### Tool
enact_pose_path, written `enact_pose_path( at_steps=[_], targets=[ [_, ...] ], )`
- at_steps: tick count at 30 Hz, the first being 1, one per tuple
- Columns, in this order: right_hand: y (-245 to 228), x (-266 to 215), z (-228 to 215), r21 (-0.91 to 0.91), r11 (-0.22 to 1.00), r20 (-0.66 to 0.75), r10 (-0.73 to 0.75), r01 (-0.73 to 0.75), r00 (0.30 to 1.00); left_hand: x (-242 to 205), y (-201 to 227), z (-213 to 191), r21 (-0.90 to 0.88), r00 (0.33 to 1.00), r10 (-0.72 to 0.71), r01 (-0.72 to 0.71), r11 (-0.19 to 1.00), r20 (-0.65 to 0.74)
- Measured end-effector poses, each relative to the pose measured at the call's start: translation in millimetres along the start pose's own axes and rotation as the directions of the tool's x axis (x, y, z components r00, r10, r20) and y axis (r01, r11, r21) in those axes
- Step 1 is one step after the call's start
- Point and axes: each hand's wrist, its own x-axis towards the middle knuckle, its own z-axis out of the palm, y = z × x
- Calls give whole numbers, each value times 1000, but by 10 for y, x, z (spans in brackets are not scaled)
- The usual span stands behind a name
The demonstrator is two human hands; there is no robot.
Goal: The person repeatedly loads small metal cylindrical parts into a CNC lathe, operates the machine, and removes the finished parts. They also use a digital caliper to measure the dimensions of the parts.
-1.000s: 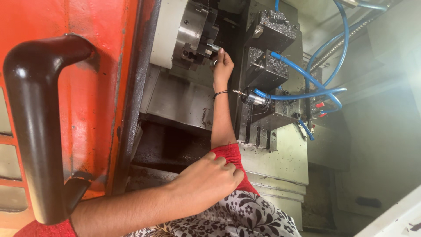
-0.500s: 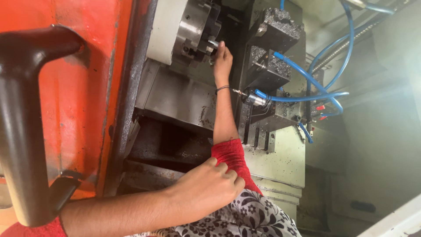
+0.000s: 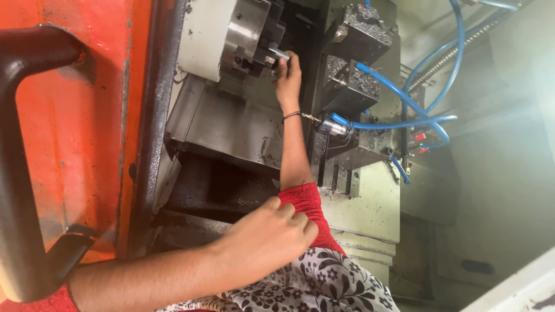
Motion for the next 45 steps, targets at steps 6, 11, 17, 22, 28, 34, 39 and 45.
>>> enact_pose_path(
  at_steps=[6, 11, 17, 22, 28, 34, 39, 45],
  targets=[
    [-44, -247, 43, 57, 998, -58, -33, 37, 998, -147, 45, 60, 76, 1000, 6, -6, 997, 3],
    [-744, -1269, -170, 139, 928, 137, 328, -346, 935, -165, 94, 38, 141, 989, -2, 23, 990, -146],
    [-2227, -3011, -1186, -175, 959, -112, -246, 224, 963, -87, 233, 11, 100, 978, -33, 55, 993, -206],
    [-2871, -4306, -2678, -729, 651, -416, -667, 213, 618, -177, 61, 313, 78, 839, 129, -103, 992, -528],
    [-3018, -4914, -5150, -592, 806, -763, -553, -16, 335, -533, 157, 1005, -298, 917, -74, -50, 953, -392],
    [-2823, -4822, -6394, -261, 950, -814, -120, -173, 569, -1375, 1222, 1086, -44, 937, -16, 1, 999, -349],
    [-2774, -4713, -6650, -200, 938, -716, 58, -284, 696, -1847, 1742, 1356, -210, 933, -222, 166, 964, -282],
    [-3237, -5881, -6576, -350, 855, -523, 159, -382, 837, -2179, 2031, 1842, -442, 899, -305, 145, 885, -315]
  ],
)
